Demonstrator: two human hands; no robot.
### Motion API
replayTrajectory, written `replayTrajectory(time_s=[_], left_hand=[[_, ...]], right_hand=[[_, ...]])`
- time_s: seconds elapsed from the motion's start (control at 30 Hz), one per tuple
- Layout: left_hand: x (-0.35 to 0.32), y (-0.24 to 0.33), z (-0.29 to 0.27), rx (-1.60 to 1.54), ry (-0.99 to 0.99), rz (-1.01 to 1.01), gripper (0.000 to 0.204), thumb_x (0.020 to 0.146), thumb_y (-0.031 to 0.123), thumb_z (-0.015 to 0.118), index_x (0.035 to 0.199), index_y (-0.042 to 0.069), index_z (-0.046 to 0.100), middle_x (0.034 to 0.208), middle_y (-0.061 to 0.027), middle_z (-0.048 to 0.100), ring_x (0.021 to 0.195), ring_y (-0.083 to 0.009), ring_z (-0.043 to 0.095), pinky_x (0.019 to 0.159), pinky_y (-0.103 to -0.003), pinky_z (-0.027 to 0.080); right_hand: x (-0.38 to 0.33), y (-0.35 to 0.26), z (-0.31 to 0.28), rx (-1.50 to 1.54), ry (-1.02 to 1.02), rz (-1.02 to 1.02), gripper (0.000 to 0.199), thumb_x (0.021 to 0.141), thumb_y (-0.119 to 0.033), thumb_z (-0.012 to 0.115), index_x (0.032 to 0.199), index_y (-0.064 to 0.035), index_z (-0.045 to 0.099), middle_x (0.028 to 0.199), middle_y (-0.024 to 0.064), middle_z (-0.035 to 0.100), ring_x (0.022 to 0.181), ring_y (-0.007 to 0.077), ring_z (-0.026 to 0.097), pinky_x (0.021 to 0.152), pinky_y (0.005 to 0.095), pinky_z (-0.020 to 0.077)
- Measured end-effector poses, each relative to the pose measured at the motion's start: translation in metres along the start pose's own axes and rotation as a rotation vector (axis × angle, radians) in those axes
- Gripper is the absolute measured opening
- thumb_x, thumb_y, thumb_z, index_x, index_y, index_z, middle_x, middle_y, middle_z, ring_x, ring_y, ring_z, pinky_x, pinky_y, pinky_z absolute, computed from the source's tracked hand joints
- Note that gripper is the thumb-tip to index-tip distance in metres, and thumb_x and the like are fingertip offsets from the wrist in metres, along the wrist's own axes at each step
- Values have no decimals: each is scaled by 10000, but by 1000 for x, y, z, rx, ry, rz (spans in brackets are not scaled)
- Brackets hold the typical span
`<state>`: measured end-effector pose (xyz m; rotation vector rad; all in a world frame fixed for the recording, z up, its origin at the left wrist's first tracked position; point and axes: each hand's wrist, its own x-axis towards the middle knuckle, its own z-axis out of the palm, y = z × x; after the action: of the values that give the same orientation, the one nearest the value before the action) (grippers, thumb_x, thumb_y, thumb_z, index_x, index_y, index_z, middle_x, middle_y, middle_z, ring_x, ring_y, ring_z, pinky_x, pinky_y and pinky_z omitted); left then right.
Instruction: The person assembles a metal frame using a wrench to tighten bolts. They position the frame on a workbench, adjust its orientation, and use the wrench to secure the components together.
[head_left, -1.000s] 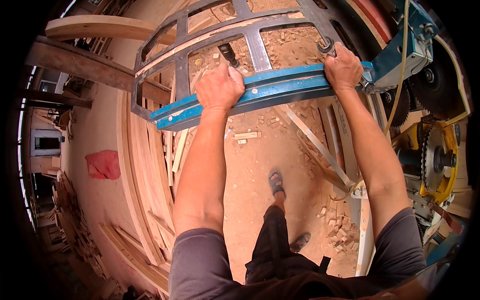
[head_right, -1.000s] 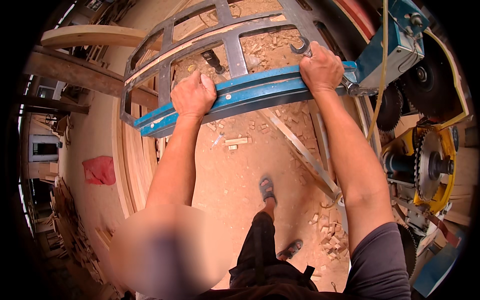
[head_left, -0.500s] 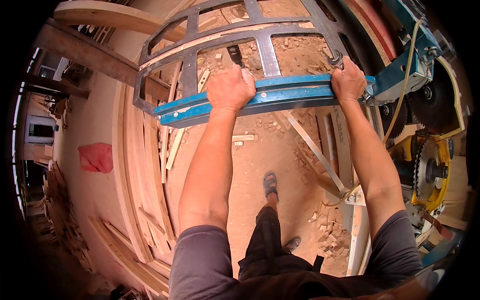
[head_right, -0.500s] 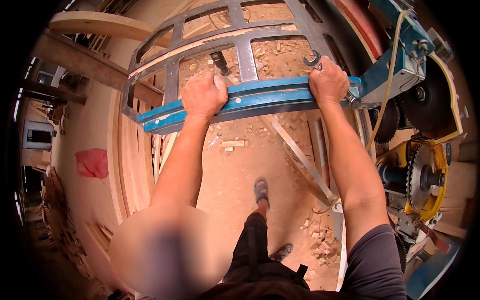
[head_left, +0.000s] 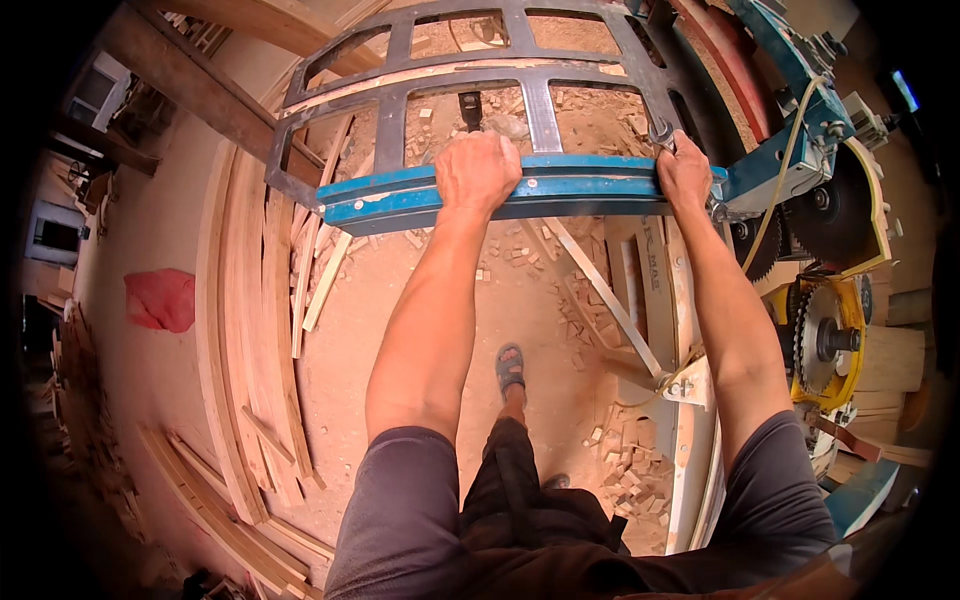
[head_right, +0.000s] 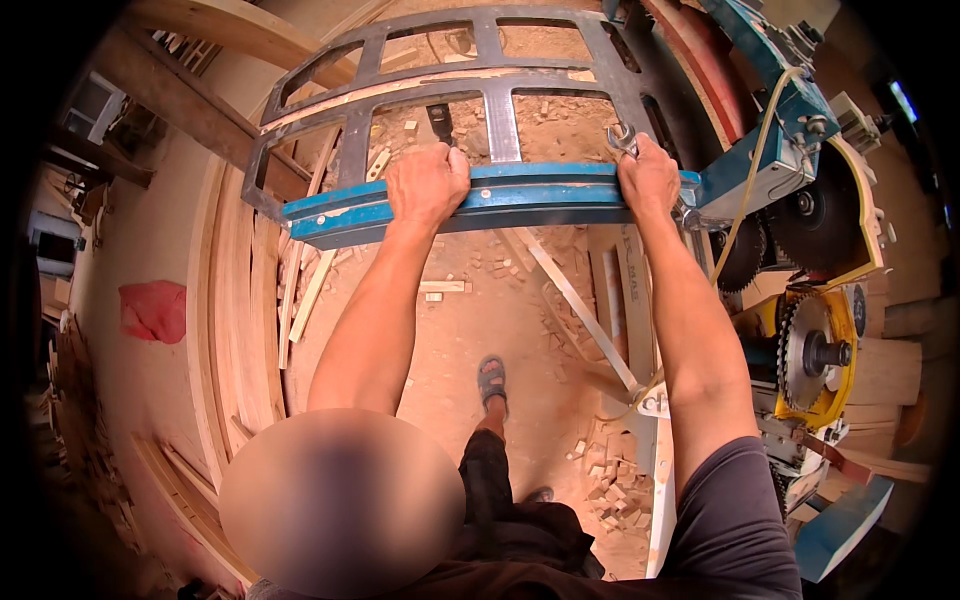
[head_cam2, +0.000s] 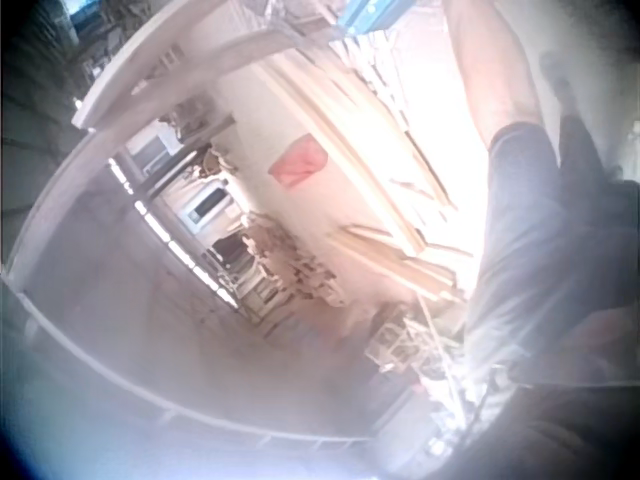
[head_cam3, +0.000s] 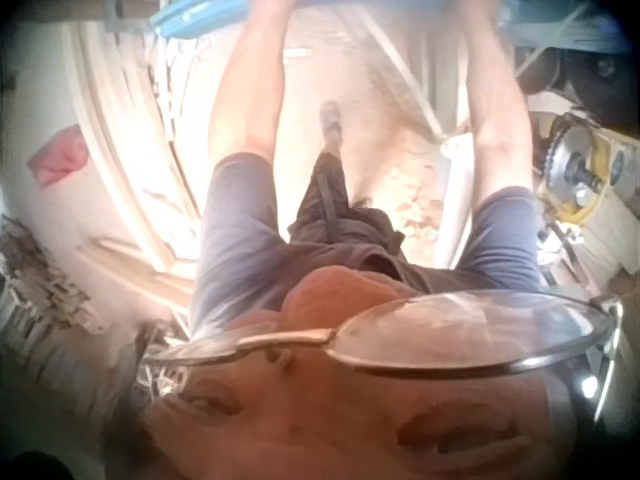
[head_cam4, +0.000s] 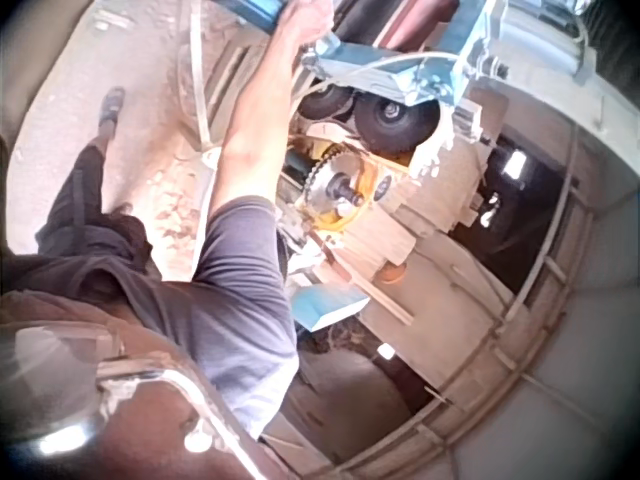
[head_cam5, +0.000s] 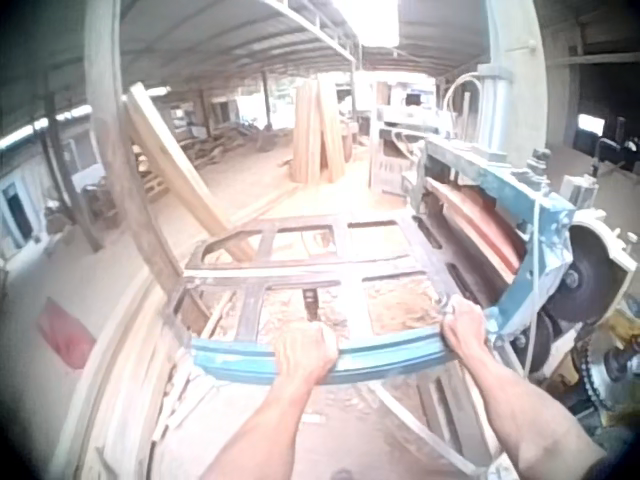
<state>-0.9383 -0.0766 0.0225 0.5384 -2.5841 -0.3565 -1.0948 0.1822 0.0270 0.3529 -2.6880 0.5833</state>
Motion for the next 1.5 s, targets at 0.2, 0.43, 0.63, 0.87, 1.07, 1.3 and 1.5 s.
replayTrajectory(time_s=[0.2, 0.43, 0.63, 0.87, 1.07, 1.3, 1.5], left_hand=[[-38, -4, -16, -102, 87, 22, 287, 886, 247, 592, 740, 26, 703, 769, -195, 700, 754, -378, 687, 714, -491, 549], [-119, 11, -59, -204, 150, 27, 233, 845, 195, 634, 678, 36, 665, 714, -184, 655, 736, -371, 668, 672, -497, 535], [-197, 38, -97, -153, 79, -44, 322, 860, 285, 593, 725, 15, 707, 756, -216, 694, 716, -391, 690, 676, -504, 553], [-278, 89, -175, -61, -379, -346, 423, 880, 372, 565, 894, 6, 776, 900, -273, 723, 869, -439, 709, 802, -500, 565], [-343, 128, -195, -55, -388, -528, 420, 903, 405, 563, 1007, 55, 770, 940, -248, 735, 933, -432, 703, 874, -496, 543], [-338, 138, -196, 34, -457, -564, 399, 917, 404, 550, 1035, 89, 765, 944, -238, 739, 945, -424, 704, 872, -493, 543], [-348, 138, -180, 75, -422, -547, 422, 923, 413, 533, 1082, 108, 779, 963, -253, 737, 948, -425, 707, 879, -497, 541]], right_hand=[[-34, -5, -22, 8, -6, 18, 137, 863, -148, 530, 922, -52, 609, 962, 240, 686, 955, 479, 629, 821, 578, 469], [-118, 13, -59, -24, 33, -38, 105, 838, -112, 550, 903, -46, 601, 938, 211, 676, 942, 459, 617, 832, 574, 461], [-189, 29, -125, 31, 28, -89, 101, 827, -104, 562, 894, -39, 600, 935, 212, 680, 928, 459, 625, 809, 568, 472], [-268, 40, -214, -161, -169, 44, 155, 810, -173, 564, 897, -66, 636, 907, 208, 710, 874, 468, 659, 785, 574, 500], [-342, 80, -246, -217, -79, 15, 133, 779, -191, 583, 849, -84, 620, 855, 183, 702, 799, 433, 662, 706, 562, 502], [-337, 90, -242, -213, 5, -96, 90, 806, -192, 606, 806, -103, 618, 773, 125, 692, 734, 365, 669, 666, 504, 508], [-344, 100, -233, -174, 64, -115, 98, 831, -194, 609, 798, -106, 635, 746, 119, 691, 719, 354, 671, 653, 489, 506]])
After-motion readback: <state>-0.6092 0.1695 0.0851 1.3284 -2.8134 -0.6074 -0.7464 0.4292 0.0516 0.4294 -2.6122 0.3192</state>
